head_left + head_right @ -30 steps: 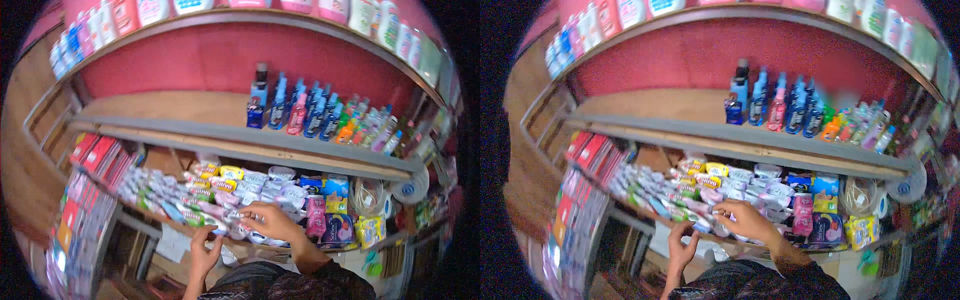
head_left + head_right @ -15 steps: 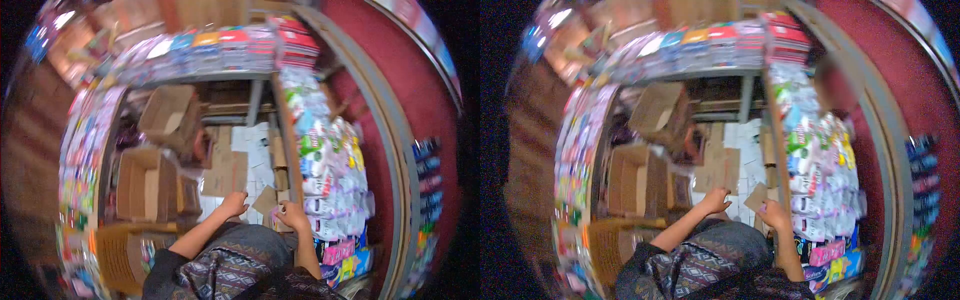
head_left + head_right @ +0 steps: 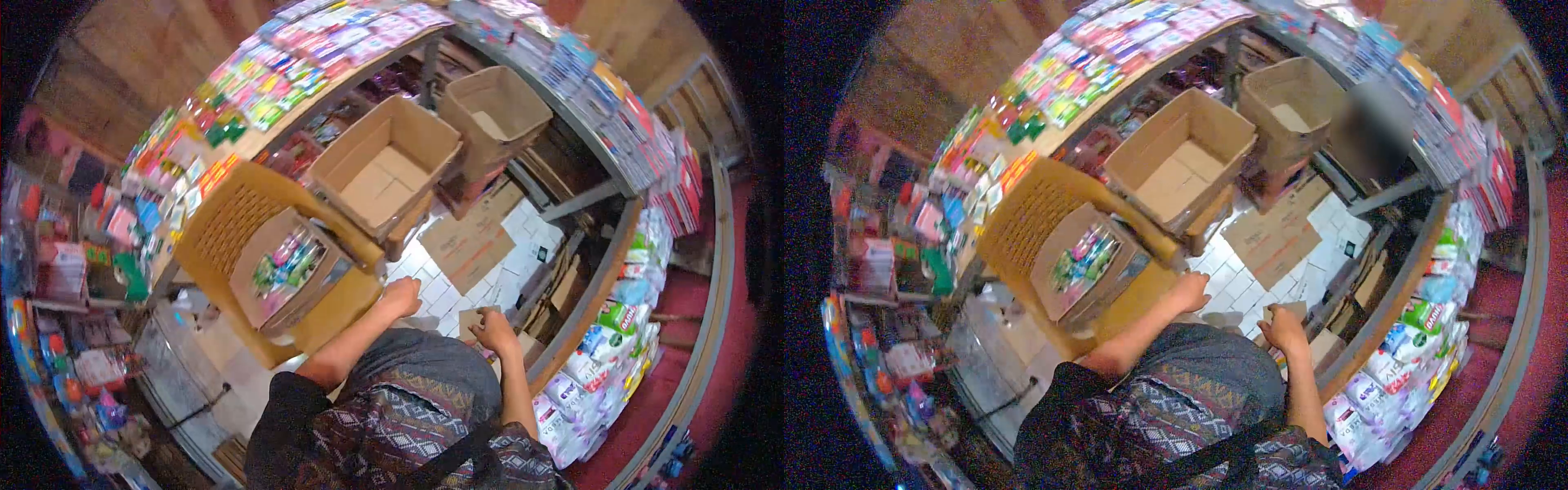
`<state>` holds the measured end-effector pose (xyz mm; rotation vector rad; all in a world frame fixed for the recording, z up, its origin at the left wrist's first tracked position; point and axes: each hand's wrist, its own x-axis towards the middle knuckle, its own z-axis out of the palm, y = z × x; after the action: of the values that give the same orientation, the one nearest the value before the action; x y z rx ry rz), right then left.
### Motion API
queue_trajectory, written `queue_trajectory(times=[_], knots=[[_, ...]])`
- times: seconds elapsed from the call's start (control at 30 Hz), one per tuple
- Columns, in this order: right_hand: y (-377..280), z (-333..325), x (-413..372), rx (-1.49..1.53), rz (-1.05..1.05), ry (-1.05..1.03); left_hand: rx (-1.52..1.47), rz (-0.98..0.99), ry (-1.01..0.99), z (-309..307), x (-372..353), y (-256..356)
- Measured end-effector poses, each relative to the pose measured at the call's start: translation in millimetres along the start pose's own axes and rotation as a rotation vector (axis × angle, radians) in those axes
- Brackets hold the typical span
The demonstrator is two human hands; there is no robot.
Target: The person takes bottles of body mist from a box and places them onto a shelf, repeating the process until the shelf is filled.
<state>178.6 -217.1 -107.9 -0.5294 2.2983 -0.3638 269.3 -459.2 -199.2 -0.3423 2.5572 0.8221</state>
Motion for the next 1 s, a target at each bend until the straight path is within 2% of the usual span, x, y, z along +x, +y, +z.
queue_trajectory(times=[0.13, 0.27, 0.37, 0.47, 0.57, 0.67, 0.8, 0.87, 0.9, 1.0], knots=[[-44, 27, 21, -0.119, -0.139, -0.07, -0.094, -0.174, 0.045, -6, -38, -58], [-74, 60, 48, -0.198, -0.23, -0.194, -0.204, -0.41, 0.18, 8, -76, -112], [-93, 80, 66, -0.318, -0.446, -0.217, -0.168, -0.542, 0.158, -6, -112, -125], [-122, 88, 76, -0.405, -0.491, -0.294, -0.313, -0.643, 0.276, 21, -132, -151], [-134, 97, 88, -0.456, -0.604, -0.304, -0.288, -0.689, 0.38, 22, -162, -150], [-143, 99, 90, -0.504, -0.645, -0.352, -0.485, -0.721, 0.665, 49, -180, -167], [-143, 112, 99, -0.588, -0.661, -0.398, -0.563, -0.775, 0.85, 40, -208, -184], [-146, 116, 97, -0.595, -0.668, -0.412, -0.54, -0.831, 0.878, 31, -217, -205], [-149, 117, 97, -0.598, -0.669, -0.419, -0.434, -0.859, 0.828, 18, -224, -210], [-162, 125, 99, -0.602, -0.655, -0.433, -0.566, -0.743, 1.028, 34, -214, -279]])
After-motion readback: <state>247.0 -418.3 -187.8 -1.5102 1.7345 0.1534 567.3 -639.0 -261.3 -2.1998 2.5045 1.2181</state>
